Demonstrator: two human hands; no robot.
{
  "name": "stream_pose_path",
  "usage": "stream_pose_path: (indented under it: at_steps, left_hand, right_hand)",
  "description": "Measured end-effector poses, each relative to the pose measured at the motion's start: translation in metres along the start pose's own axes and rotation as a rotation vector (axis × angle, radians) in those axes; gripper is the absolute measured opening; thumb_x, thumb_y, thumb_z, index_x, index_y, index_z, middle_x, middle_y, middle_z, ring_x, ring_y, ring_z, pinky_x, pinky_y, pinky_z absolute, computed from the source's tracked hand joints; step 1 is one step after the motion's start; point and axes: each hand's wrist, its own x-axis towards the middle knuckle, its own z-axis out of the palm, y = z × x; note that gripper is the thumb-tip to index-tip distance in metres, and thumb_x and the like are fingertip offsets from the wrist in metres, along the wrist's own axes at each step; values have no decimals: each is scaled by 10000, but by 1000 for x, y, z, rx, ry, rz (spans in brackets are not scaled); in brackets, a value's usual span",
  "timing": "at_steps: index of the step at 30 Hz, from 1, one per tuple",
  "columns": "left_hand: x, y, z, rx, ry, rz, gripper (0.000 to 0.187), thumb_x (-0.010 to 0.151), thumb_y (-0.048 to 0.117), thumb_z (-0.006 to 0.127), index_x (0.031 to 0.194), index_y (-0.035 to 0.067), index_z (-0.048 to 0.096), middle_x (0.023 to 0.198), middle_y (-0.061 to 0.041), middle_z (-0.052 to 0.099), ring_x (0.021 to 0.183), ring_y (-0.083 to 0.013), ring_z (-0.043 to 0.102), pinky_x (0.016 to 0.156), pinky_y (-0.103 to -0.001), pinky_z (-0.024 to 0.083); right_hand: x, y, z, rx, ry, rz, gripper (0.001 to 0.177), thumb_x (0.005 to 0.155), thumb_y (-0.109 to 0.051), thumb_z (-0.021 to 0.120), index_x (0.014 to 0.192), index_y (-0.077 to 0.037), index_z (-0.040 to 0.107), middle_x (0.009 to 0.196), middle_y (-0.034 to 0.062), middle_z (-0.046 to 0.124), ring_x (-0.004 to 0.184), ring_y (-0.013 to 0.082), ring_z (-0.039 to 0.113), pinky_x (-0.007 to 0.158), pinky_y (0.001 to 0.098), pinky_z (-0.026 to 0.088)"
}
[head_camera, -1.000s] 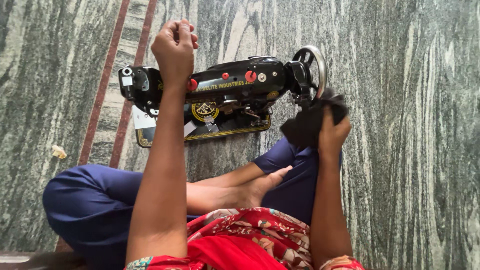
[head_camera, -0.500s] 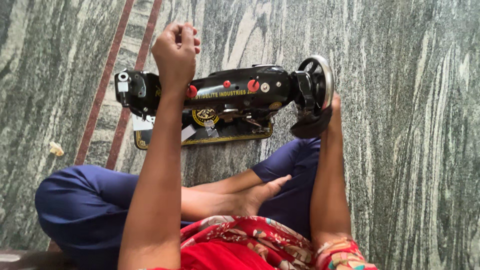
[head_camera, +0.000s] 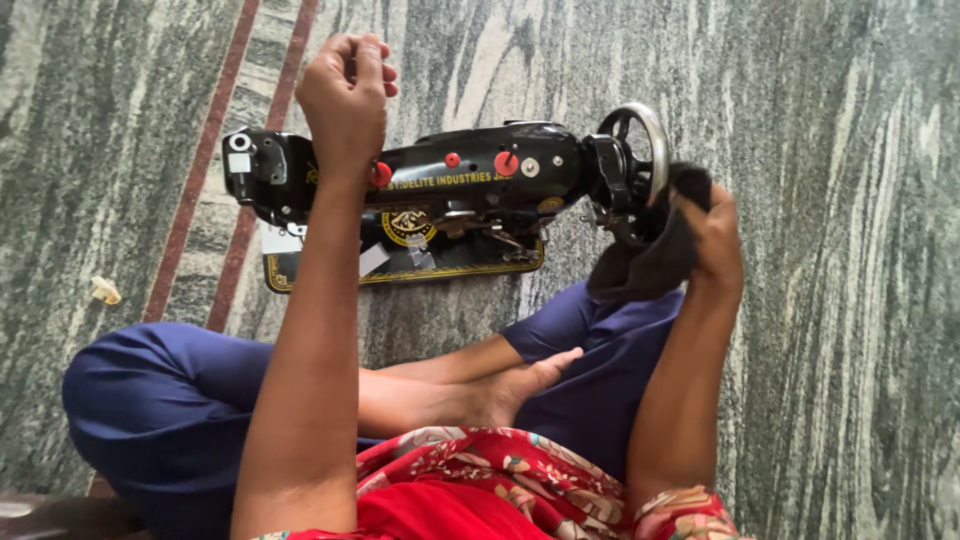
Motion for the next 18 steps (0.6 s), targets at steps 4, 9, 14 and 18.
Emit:
stream_pose_path:
  at_steps: [4,9,14,18]
  left_hand:
    - [0,3,0,45,-8,-28,260,1052,216,606,914,31,726,732,-22,744,631,-60,721,571,-222,556]
    - [3,3,2,63,-23,-62,271,1055,230,606,920,28,726,746,-31,744,633,-67,721,574,-226,555]
    - [5,1,3,74,-28,-58,273,1065,225,608,926,25,730,763,-33,747,642,-65,723,578,-224,559]
    - [3,-1,2,44,-23,-20,261,1071,203,612,934,13,726,771,-37,744,645,-68,723,580,-223,567]
  right_hand:
    - [40,-19,16,13,-32,-48,194,1005,-77,704,1178,10,710,1029,98,753,825,140,728,715,267,592]
    - [94,71,14,273,78,49,379,1070,-322,533,1106,1,729,854,106,742,657,164,724,516,286,591]
    - [108,161,-15,129,296,185,413,1052,-311,548,1233,27,702,1034,136,745,786,199,738,599,320,639]
    - [85,100,-3,418,484,105,445,1020,-328,586,1298,18,578,1127,185,733,889,295,795,783,436,638]
